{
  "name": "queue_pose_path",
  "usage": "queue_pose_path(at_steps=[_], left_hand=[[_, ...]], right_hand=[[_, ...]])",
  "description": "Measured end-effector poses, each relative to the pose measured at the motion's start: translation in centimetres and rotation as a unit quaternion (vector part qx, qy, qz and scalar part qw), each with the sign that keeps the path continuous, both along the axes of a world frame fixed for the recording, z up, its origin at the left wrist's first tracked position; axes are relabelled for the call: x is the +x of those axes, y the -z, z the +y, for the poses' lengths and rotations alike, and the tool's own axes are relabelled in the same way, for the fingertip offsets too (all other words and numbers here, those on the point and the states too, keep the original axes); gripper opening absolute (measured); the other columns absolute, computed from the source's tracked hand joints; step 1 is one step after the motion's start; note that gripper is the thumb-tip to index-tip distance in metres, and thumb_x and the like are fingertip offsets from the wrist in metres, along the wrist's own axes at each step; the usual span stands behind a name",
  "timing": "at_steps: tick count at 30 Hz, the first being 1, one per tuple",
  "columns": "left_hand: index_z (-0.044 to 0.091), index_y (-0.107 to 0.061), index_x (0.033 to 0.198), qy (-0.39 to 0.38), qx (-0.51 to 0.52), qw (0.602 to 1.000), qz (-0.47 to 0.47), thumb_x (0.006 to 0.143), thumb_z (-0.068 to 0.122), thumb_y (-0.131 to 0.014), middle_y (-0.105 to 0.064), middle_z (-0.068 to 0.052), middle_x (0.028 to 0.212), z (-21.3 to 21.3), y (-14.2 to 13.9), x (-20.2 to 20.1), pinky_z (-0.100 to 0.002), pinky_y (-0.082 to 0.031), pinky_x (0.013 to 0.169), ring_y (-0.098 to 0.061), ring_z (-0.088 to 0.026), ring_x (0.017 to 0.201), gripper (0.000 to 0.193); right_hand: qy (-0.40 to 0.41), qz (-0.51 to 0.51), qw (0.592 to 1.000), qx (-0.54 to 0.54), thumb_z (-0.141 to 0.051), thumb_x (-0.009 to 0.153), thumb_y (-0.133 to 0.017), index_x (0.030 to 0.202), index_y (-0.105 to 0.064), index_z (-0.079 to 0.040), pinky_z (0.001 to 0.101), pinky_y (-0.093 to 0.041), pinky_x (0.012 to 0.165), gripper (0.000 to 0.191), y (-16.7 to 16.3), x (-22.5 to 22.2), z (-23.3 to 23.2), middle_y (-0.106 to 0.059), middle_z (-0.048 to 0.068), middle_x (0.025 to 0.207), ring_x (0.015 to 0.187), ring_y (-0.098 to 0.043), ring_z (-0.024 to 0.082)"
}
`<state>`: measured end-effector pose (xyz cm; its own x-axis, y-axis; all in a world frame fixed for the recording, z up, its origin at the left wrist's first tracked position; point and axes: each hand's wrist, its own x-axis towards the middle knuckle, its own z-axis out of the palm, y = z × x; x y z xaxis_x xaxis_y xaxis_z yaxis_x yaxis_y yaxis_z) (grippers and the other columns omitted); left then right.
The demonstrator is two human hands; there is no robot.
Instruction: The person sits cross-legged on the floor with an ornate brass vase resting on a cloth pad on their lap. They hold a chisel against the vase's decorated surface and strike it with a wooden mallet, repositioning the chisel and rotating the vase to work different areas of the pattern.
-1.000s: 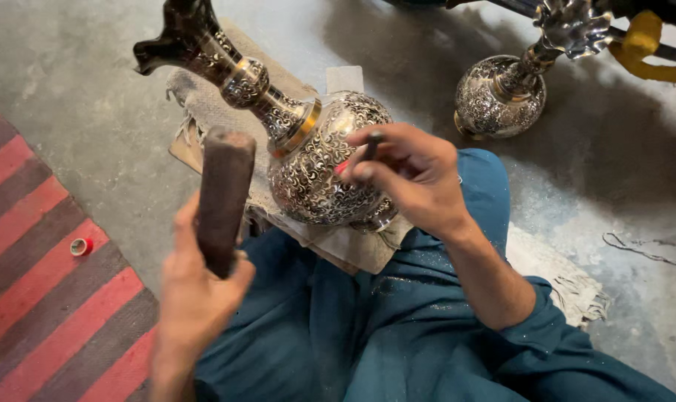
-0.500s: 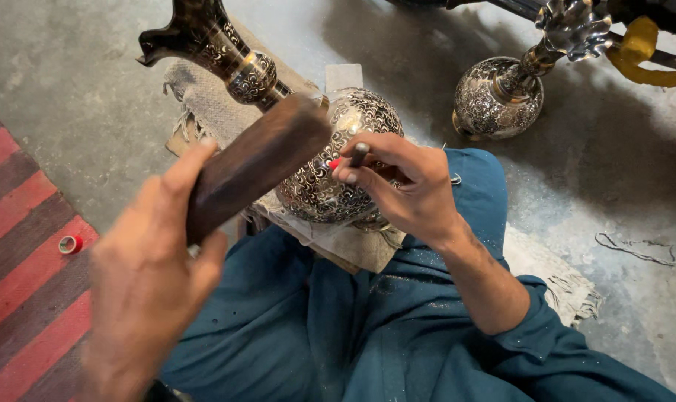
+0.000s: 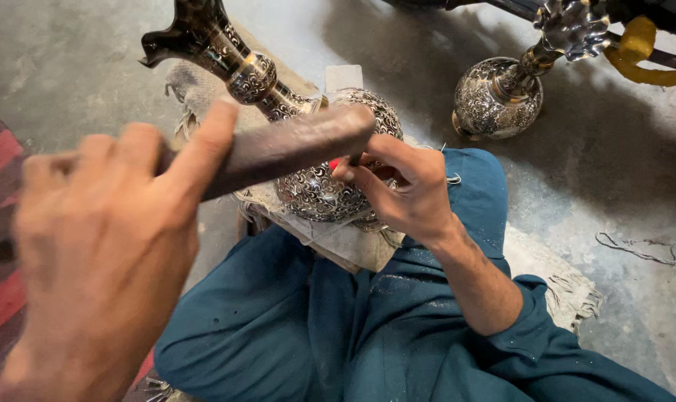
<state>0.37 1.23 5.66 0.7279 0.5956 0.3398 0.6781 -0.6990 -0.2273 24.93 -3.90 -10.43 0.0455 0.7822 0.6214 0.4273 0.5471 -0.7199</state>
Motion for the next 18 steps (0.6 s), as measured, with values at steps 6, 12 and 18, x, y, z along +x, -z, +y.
queue_pose_path(at_steps=[6,12,18], left_hand=[[0.021,-0.044,0.154,-0.036,-0.197,0.961,-0.191,0.076,0.006,-0.079,-0.066,-0.015,0.095,-0.6,1.3,-1.6,-0.045,-0.053,0.064,-0.070,-0.031,0.076,0.086],[0.015,-0.043,0.151,-0.030,-0.260,0.918,-0.297,0.081,0.004,-0.077,-0.072,-0.021,0.103,-0.5,6.1,-2.1,-0.043,-0.058,0.071,-0.076,-0.032,0.088,0.078],[0.014,-0.037,0.151,-0.067,-0.337,0.873,-0.345,0.079,0.002,-0.072,-0.071,-0.021,0.105,0.0,9.3,-2.3,-0.044,-0.057,0.074,-0.076,-0.033,0.089,0.081]], right_hand=[[-0.032,0.221,0.966,-0.129,0.002,0.104,-0.066,0.122,-0.065,0.001,0.0242,-0.062,0.078,0.018,-0.8,0.6,0.3,-0.078,0.012,0.102,0.092,-0.074,0.011],[-0.102,0.027,0.989,-0.108,0.000,0.103,-0.070,0.128,-0.063,0.002,0.0247,-0.064,0.087,0.026,-2.7,1.8,1.7,-0.078,0.011,0.110,0.106,-0.076,0.011],[-0.141,0.009,0.979,-0.150,-0.002,0.100,-0.073,0.125,-0.066,0.002,0.0218,-0.061,0.073,0.027,-3.7,2.7,2.3,-0.078,0.006,0.099,0.089,-0.074,0.007]])
